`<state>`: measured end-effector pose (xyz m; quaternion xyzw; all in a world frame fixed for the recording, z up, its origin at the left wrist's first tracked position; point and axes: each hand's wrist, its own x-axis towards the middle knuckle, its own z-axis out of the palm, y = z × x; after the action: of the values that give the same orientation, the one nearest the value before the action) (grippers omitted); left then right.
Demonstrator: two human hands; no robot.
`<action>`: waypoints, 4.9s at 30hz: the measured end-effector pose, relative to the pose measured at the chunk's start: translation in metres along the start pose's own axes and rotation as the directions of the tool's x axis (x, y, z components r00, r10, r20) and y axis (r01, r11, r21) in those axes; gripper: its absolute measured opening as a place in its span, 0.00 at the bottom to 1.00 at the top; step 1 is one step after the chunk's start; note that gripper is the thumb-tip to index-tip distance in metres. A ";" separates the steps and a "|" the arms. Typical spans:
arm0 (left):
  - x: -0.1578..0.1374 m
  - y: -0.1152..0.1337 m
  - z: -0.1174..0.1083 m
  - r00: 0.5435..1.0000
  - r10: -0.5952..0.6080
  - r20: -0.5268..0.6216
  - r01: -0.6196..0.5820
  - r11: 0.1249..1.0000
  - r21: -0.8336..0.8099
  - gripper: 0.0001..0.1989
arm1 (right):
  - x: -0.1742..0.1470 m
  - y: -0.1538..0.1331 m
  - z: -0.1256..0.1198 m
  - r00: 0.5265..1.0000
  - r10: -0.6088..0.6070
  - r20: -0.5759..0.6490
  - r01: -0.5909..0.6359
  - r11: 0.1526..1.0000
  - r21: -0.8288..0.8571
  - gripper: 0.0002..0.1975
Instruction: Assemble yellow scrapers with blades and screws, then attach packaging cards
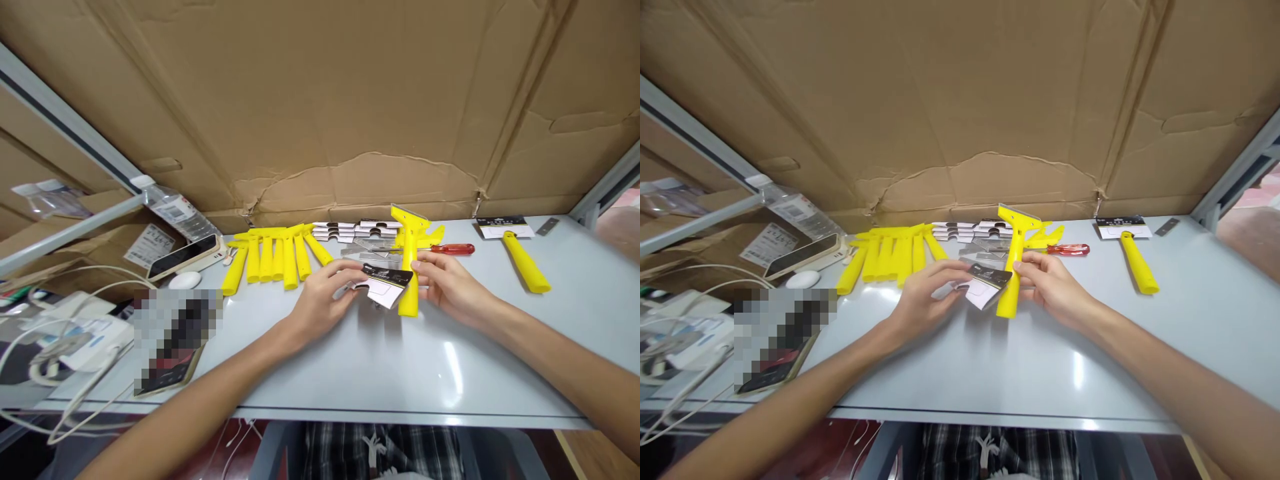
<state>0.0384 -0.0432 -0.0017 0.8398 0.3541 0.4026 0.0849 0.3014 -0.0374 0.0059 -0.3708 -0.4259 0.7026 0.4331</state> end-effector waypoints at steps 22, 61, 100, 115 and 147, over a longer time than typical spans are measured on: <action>0.003 -0.003 -0.001 0.989 -0.100 0.111 0.125 0.960 -0.252 0.16 | -0.002 -0.001 -0.002 0.995 -0.001 -0.099 -0.014 0.988 -0.153 0.16; -0.006 0.030 0.011 0.939 -0.326 0.111 0.343 0.856 -0.388 0.17 | -0.009 0.005 0.016 0.978 -0.209 -0.002 0.205 0.959 -0.196 0.21; -0.006 0.036 0.015 0.719 -0.560 0.412 0.613 0.231 -0.755 0.46 | -0.004 -0.013 0.004 0.973 -0.154 -0.174 0.159 0.987 0.017 0.30; -0.005 0.038 0.007 0.617 -0.375 0.692 0.787 0.282 -0.549 0.39 | 0.001 -0.033 -0.015 0.910 -0.187 -0.369 0.158 0.981 -0.109 0.28; -0.022 0.058 0.021 0.726 0.311 0.613 -0.153 0.942 -0.298 0.30 | 0.024 -0.009 -0.051 0.934 -0.337 -0.116 -0.195 -0.211 -0.958 0.14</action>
<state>0.0753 -0.0972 -0.0042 0.9493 0.1453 0.1300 0.2465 0.3410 0.0011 -0.0080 -0.6555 -0.7500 0.0050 0.0882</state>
